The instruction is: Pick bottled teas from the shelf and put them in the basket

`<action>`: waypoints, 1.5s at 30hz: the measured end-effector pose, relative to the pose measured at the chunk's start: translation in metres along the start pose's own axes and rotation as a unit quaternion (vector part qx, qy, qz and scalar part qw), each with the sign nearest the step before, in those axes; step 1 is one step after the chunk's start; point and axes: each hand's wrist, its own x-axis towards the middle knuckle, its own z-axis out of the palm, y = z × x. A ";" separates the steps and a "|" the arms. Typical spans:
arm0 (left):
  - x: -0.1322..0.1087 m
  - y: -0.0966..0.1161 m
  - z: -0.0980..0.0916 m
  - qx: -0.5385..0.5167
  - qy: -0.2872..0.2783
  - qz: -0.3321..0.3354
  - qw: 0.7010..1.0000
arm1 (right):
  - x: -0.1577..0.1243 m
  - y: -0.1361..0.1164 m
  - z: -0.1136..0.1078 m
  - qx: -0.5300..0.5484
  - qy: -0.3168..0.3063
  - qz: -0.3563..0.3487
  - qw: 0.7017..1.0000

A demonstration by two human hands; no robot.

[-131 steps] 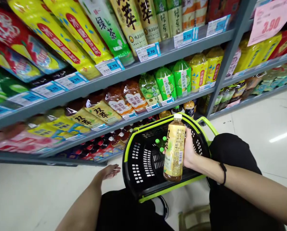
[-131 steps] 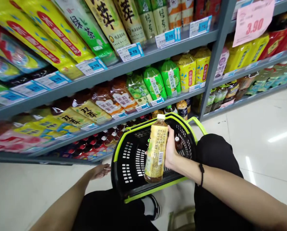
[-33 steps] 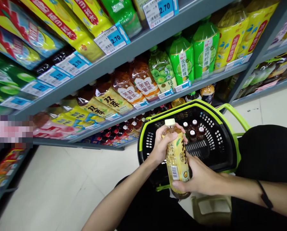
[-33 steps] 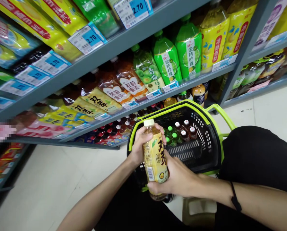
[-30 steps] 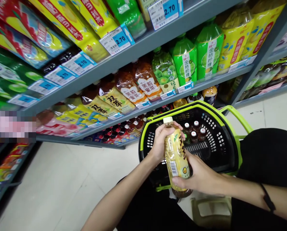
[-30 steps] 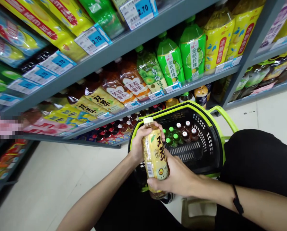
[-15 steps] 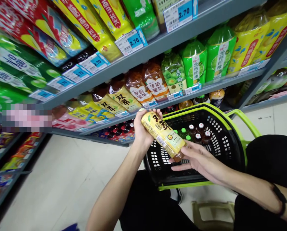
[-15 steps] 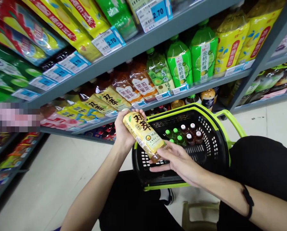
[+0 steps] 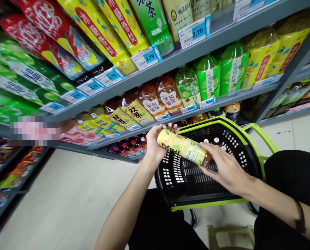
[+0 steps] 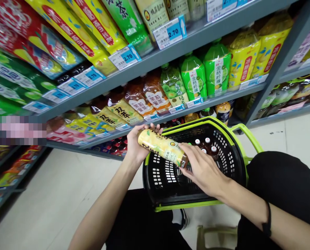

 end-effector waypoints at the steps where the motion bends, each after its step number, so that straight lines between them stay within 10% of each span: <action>1: -0.001 0.000 0.001 0.002 0.006 0.003 1.000 | 0.000 0.001 0.000 -0.033 0.002 -0.025 0.999; 7: -0.002 -0.001 0.001 -0.021 0.014 -0.003 1.000 | 0.001 0.000 -0.004 -0.087 0.015 -0.075 0.993; 14: -0.008 -0.001 0.002 0.058 -0.051 0.054 0.996 | 0.001 -0.004 0.006 0.128 0.000 0.144 0.981; 18: -0.017 0.000 0.008 0.095 -0.104 0.085 0.986 | 0.000 -0.009 0.015 0.337 -0.048 0.290 0.894; 23: -0.014 -0.001 0.004 0.133 -0.121 0.095 0.979 | 0.006 -0.015 0.012 0.564 -0.115 0.358 0.735; 28: 0.000 -0.006 -0.016 0.212 -0.134 0.087 0.964 | 0.015 -0.021 0.002 0.651 -0.117 0.373 0.651; 34: 0.017 -0.010 -0.028 0.409 -0.083 0.121 0.900 | 0.016 -0.016 0.009 0.569 -0.146 0.382 0.714; 38: 0.021 -0.022 -0.032 0.416 -0.092 0.136 0.894 | 0.018 -0.011 0.003 0.334 -0.305 0.319 0.833; 41: 0.016 -0.040 -0.033 0.566 -0.109 0.174 0.798 | 0.023 -0.008 -0.011 -0.010 -0.469 0.248 0.848; 45: 0.006 -0.081 -0.027 0.857 -0.206 0.148 0.448 | 0.034 0.007 -0.032 -0.177 -0.529 0.277 0.782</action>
